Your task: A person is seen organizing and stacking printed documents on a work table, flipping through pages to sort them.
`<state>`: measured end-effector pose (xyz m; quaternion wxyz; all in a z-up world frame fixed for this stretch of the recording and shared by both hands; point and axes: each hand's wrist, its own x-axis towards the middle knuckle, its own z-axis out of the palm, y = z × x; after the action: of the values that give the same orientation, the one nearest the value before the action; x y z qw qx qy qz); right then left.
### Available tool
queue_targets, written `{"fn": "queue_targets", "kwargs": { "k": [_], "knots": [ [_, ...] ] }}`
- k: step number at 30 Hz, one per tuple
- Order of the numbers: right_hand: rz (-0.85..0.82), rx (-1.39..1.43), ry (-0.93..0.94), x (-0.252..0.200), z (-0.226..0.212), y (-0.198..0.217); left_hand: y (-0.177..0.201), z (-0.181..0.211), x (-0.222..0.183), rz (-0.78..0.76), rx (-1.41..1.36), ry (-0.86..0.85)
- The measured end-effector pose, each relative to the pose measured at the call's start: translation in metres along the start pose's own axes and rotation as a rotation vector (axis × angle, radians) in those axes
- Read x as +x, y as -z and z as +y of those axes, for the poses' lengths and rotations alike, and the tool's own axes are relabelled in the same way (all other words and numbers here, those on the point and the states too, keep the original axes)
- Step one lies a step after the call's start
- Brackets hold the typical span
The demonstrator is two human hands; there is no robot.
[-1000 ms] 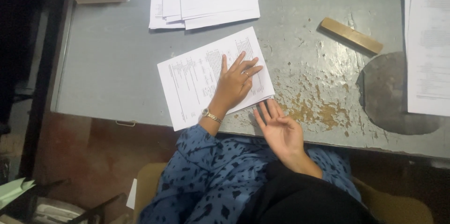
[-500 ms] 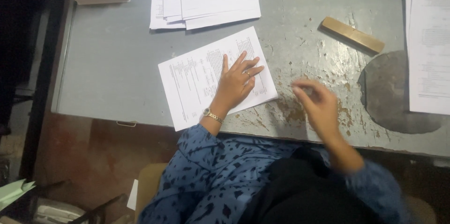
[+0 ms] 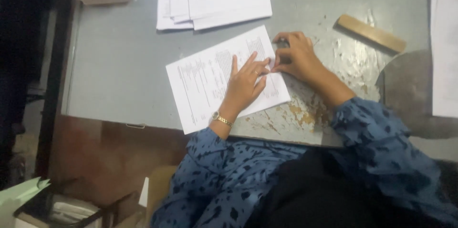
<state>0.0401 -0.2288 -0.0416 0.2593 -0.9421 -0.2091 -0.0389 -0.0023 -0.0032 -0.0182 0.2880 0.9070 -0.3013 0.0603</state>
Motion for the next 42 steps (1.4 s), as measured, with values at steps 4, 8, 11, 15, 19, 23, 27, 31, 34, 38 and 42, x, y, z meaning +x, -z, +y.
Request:
{"fn": "queue_targets", "kwargs": {
  "k": [4, 8, 11, 15, 19, 23, 27, 31, 34, 38, 42],
  "knots": [
    [-0.080, -0.016, 0.016, -0.008, -0.024, 0.030, 0.001, 0.000, 0.004, 0.009, 0.002, -0.015],
    [-0.214, -0.062, 0.039, -0.021, -0.036, 0.040, 0.001, 0.003, 0.001, 0.050, -0.003, -0.014],
    [-0.243, -0.048, 0.031, -0.032, -0.044, 0.048, 0.005, 0.008, 0.003, 0.038, -0.027, -0.001],
    [-0.284, -0.029, -0.003, -0.047, -0.056, 0.060, 0.006, 0.012, 0.005, 0.018, -0.026, 0.028],
    [-0.285, -0.021, 0.000, -0.064, -0.048, 0.047, 0.003, 0.023, 0.006, 0.006, 0.006, 0.057],
    [-0.150, 0.196, -0.036, -0.075, -0.022, 0.034, 0.000, 0.029, 0.005, 0.011, 0.028, 0.104],
    [0.043, 0.294, -0.090, -0.085, 0.011, 0.025, 0.003, 0.035, 0.002, 0.009, -0.016, 0.124],
    [0.093, 0.191, -0.077, -0.076, -0.004, 0.012, 0.000, 0.036, 0.002, -0.003, -0.034, 0.149],
    [0.125, 0.091, -0.140, -0.066, -0.014, -0.007, -0.002, 0.038, -0.002, -0.004, -0.075, 0.203],
    [0.232, 0.055, -0.145, -0.041, -0.018, -0.015, -0.006, 0.034, -0.003, -0.022, -0.025, 0.210],
    [0.305, 0.152, -0.165, -0.006, -0.014, -0.021, -0.008, 0.031, -0.004, 0.024, -0.017, 0.167]
  ]
}}
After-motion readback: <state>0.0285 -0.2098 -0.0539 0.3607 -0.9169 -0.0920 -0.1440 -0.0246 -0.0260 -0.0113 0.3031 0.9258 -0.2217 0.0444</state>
